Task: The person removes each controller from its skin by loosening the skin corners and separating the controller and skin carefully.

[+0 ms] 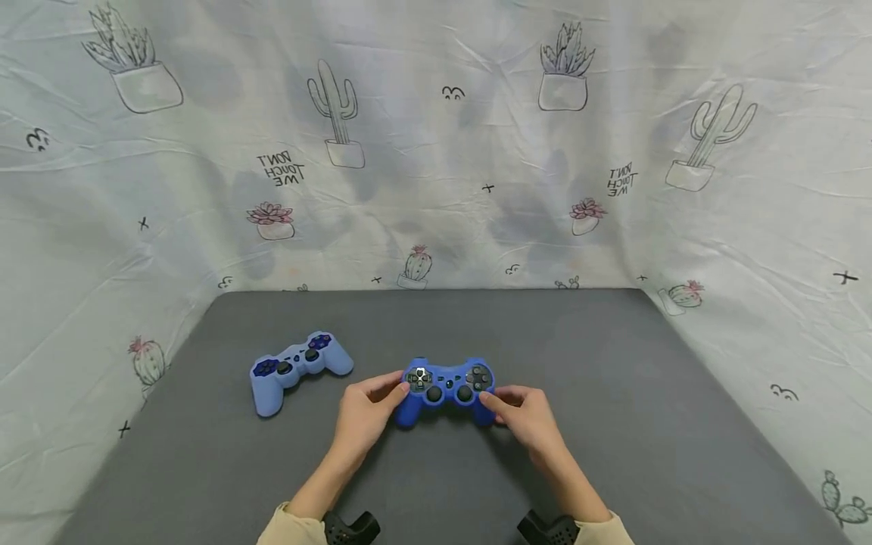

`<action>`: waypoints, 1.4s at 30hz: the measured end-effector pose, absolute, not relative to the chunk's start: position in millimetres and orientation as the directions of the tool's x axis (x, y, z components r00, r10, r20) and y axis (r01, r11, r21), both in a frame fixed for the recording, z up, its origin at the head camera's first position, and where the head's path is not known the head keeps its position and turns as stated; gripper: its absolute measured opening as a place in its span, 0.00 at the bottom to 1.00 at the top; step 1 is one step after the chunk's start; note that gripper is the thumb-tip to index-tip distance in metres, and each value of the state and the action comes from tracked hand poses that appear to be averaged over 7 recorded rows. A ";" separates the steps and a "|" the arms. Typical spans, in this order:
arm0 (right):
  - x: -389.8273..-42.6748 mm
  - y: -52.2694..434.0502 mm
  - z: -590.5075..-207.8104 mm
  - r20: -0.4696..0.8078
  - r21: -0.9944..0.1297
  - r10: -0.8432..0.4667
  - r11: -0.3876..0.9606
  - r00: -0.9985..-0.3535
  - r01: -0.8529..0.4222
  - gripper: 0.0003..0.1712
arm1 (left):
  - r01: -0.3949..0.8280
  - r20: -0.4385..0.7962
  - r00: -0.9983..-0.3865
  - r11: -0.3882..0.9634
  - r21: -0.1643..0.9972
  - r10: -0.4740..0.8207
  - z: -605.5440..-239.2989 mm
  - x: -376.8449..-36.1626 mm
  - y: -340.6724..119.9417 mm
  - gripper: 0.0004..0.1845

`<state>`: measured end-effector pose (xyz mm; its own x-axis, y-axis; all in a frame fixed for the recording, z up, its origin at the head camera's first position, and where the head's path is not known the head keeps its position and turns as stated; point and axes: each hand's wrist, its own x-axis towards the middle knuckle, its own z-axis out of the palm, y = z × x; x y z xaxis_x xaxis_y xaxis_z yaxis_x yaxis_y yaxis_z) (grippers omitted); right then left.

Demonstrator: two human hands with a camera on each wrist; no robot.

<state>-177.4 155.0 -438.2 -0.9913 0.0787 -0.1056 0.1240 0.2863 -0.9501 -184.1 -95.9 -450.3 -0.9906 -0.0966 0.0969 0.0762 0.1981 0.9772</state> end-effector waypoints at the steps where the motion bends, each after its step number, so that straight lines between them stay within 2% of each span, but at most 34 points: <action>1: -176.0 155.2 -438.1 -0.095 -0.954 0.092 0.277 -0.991 0.117 0.19 | 0.087 0.110 -0.989 0.201 0.976 -0.103 -452.0 -183.1 -94.5 0.13; 8: -173.9 160.5 -438.6 -0.045 -0.975 0.131 0.212 -0.990 0.072 0.20 | 0.204 0.218 -0.974 0.161 0.966 -0.069 -456.6 -178.2 -92.2 0.15; 15: -173.1 164.5 -442.2 -0.003 -0.986 0.081 0.168 -0.997 0.016 0.25 | 0.289 0.291 -0.957 0.092 0.953 -0.006 -458.3 -176.8 -89.9 0.19; 23: -173.7 167.6 -448.7 0.086 -0.992 0.044 0.099 -0.995 -0.082 0.23 | 0.375 0.378 -0.926 0.129 0.918 -0.001 -457.6 -180.2 -83.0 0.19; 32: -171.6 168.9 -450.6 0.048 -0.998 0.051 0.040 -0.998 -0.046 0.23 | 0.394 0.398 -0.917 0.141 0.908 0.001 -462.2 -177.6 -83.1 0.20; 42: -168.8 169.1 -452.8 0.015 -0.999 0.059 0.037 -0.998 -0.013 0.23 | 0.373 0.380 -0.925 0.156 0.915 -0.020 -467.5 -170.9 -81.4 0.20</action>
